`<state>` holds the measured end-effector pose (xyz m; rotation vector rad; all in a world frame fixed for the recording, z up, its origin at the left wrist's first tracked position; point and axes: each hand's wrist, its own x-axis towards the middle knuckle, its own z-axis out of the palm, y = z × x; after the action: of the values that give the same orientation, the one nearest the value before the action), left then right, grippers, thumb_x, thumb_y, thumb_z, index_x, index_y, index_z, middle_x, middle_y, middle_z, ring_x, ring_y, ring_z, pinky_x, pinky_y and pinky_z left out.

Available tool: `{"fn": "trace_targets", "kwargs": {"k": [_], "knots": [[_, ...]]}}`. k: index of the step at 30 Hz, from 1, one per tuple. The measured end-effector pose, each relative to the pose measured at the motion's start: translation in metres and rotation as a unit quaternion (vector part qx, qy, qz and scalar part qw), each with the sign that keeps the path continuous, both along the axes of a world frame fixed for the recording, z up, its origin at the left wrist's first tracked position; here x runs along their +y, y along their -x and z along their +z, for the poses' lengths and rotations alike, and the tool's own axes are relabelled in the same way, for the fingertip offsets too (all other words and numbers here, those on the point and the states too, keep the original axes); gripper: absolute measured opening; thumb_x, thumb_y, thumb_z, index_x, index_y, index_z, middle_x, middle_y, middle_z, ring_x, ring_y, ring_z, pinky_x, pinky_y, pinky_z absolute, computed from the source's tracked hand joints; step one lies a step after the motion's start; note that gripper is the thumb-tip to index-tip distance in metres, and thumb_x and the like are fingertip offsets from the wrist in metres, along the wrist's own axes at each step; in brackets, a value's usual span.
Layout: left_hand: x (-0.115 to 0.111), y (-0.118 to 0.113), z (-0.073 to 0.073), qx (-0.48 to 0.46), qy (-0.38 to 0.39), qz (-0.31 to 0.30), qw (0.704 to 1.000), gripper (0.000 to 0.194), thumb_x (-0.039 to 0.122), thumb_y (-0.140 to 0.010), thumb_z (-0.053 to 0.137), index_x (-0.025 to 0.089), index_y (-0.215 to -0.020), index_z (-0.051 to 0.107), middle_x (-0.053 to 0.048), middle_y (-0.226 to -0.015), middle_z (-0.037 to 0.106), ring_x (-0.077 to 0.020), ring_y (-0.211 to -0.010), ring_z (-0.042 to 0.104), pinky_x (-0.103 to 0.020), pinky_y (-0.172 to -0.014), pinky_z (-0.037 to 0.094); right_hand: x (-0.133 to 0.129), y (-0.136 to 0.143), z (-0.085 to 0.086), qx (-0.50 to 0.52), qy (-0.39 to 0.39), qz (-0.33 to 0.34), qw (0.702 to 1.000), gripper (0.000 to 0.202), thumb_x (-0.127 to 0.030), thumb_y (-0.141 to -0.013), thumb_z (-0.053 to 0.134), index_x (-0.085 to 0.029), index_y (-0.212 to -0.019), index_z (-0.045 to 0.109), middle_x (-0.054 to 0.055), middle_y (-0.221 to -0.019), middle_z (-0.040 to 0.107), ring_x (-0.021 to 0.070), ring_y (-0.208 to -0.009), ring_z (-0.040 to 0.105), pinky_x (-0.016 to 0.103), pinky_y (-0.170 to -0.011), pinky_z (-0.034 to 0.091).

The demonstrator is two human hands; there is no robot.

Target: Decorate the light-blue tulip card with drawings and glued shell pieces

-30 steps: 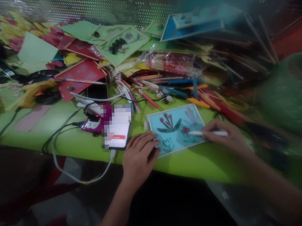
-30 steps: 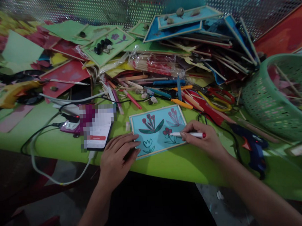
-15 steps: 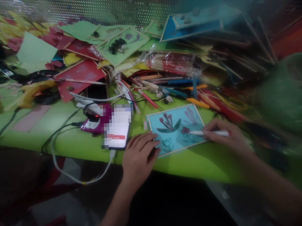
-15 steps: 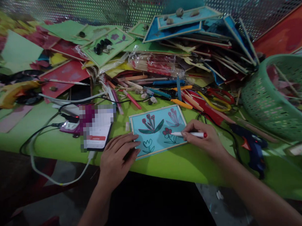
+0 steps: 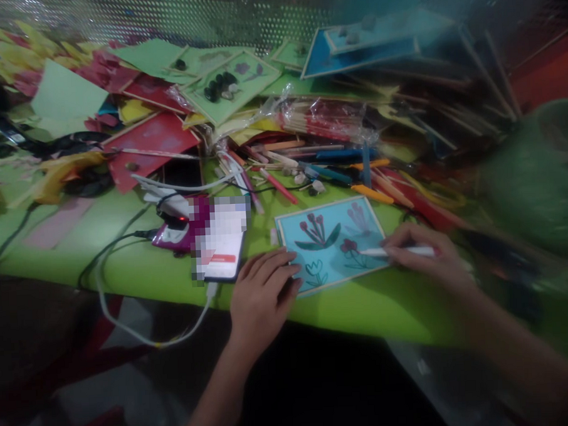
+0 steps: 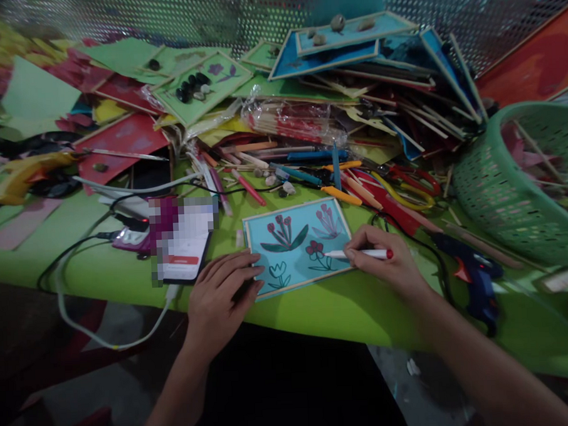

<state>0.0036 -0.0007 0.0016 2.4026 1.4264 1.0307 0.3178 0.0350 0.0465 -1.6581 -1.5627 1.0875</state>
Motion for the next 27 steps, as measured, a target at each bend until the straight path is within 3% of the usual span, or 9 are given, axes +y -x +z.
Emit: {"fn": "trace_targets", "kwargs": {"k": [16,27], "knots": [[0.0001,-0.0004,0.0009,-0.001,-0.004,0.002,1.000,0.011,0.019,-0.095,0.068,0.025,-0.105,0.070,-0.003,-0.119,0.079,-0.0237,-0.115,0.073,-0.044,-0.100,0.053,-0.0005,-0.0032,-0.0019,0.003,0.016,0.014,1.000,0.030,-0.049,-0.077,0.080,-0.023,-0.068,0.069,0.001,-0.080,0.072,0.0138,-0.060,0.054,0.027,-0.057,0.038],[0.0004,0.0000,0.0009,0.002,-0.005,0.002,1.000,0.012,0.019,-0.095,0.068,0.025,-0.105,0.069,-0.003,-0.119,0.079,-0.0243,-0.115,0.073,-0.045,-0.099,0.054,-0.0017,0.0036,0.0014,-0.002,0.007,0.023,1.000,0.028,-0.051,-0.078,0.079,-0.025,-0.071,0.072,0.000,-0.066,0.065,0.0147,-0.057,0.051,0.027,-0.053,0.035]]}}
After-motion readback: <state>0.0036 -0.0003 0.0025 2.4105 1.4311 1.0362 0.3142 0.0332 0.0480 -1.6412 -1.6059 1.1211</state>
